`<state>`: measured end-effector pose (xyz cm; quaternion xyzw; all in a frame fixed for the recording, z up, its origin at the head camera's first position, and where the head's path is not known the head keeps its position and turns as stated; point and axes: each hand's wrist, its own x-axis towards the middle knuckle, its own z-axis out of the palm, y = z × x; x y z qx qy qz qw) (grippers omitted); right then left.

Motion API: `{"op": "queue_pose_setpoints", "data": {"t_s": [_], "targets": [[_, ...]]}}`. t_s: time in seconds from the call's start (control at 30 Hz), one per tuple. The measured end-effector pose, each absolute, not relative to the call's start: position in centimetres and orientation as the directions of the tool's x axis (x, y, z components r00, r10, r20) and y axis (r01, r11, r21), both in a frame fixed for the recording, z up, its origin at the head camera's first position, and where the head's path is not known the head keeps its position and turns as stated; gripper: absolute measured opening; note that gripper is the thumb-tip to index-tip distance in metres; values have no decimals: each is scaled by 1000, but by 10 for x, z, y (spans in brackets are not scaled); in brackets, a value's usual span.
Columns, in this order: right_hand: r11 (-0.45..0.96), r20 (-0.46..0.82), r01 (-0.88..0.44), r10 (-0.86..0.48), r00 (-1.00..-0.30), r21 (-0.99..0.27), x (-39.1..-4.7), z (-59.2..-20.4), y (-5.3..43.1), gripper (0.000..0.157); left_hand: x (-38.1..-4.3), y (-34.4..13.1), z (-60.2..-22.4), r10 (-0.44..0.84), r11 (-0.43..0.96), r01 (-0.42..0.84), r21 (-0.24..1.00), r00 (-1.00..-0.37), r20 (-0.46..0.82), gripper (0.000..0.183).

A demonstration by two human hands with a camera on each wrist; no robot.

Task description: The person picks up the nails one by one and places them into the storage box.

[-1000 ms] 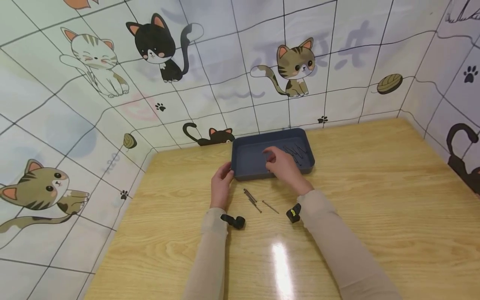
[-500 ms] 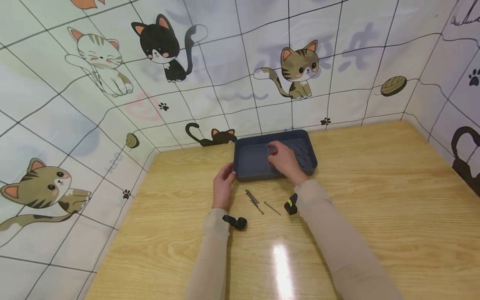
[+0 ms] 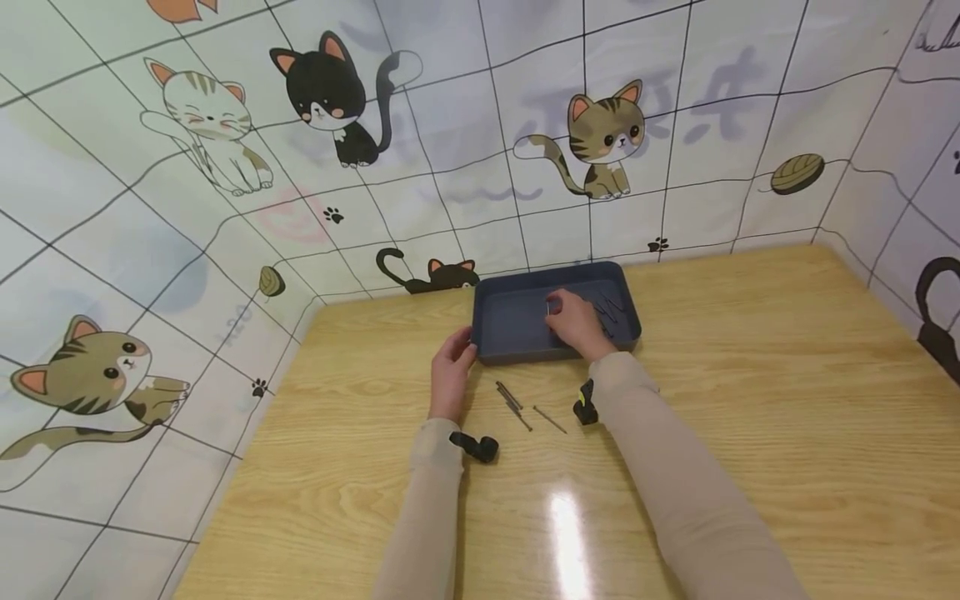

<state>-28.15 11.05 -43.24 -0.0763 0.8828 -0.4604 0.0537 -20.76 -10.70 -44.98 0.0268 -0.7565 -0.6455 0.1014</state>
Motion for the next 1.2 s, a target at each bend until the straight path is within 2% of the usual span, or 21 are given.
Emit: {"op": "queue_pose_setpoints", "data": {"t_s": [0.33, 0.6, 1.03, 1.2], "targets": [[679, -38, -84, -163, -986, -729, -283, -434, 112, 41, -208, -107, -450, -173, 176, 74, 982, -979, 105, 40], [733, -57, -73, -151, -987, -676, -283, -433, 110, 40, -223, -111, -475, -195, 174, 77, 982, -975, 111, 36], [753, -42, -87, -151, -988, -652, -282, -433, 109, 39, -208, -107, -449, -169, 150, 58, 987, -982, 83, 40], [764, -33, -96, -151, -988, -638, -282, -434, 108, 39, -213, -109, -456, -173, 131, 57, 990, -982, 79, 38]]}}
